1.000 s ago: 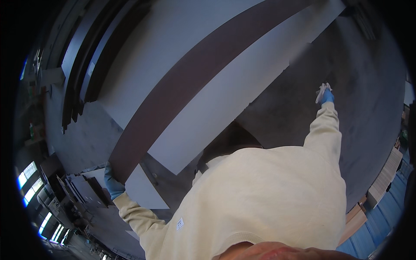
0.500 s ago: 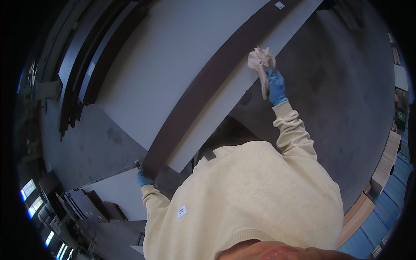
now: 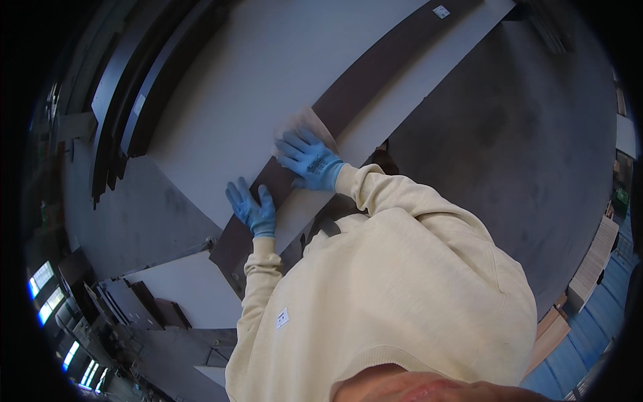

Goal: The person picks up a long brown wooden panel from a stack, places it on a table, and wipes it with a cloth. They pour liquid from a plastic bottle onto the cloth and continue wiping the panel. After cleaning, they return the panel to the stack and repeat the process with another panel.

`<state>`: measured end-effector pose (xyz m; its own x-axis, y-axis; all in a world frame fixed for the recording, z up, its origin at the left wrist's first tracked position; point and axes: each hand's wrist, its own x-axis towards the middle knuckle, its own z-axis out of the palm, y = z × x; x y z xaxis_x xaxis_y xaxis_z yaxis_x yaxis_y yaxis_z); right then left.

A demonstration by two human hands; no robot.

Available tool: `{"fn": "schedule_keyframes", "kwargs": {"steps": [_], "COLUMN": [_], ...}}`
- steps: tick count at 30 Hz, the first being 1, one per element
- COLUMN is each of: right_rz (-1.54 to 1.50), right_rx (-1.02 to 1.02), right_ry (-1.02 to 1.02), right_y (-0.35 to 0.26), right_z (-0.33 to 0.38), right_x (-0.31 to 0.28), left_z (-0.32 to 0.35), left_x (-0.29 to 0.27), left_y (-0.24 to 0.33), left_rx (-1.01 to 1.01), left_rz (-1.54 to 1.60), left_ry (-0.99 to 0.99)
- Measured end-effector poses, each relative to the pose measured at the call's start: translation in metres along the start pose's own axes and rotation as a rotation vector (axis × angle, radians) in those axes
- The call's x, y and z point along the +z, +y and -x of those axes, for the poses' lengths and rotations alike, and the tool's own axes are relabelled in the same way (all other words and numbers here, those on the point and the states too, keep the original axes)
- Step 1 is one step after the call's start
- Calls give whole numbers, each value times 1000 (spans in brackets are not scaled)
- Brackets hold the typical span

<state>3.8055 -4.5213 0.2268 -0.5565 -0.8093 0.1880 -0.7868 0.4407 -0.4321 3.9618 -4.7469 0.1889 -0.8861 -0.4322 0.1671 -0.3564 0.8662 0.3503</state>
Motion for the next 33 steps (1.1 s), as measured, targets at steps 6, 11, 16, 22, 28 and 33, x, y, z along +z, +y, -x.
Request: {"fn": "schedule_keyframes", "kwargs": {"steps": [6,11,16,22,28,33], "right_rz": [-77,326,345,-84,72,299], "right_rx": [8,299,496,-159,79,472], "right_ry": [74,285,308,55,120,295], "right_y": [104,357,464,225,305,530], "right_z": [15,64,55,12,34,48], "right_x": [-4,-96,-173,-70,-76,-198], "left_z": [-27,-25,-24,-26,-23,-27], "left_x": [50,50,52,47,50,43], "left_y": [43,30,26,23,19,26], "left_rx": [-253,-160,-232,-217,-226,-265], "left_rz": [-330,-366,-383,-403,-393,-424], "left_ry": [-192,-177,-246,-290,-296,-352]}}
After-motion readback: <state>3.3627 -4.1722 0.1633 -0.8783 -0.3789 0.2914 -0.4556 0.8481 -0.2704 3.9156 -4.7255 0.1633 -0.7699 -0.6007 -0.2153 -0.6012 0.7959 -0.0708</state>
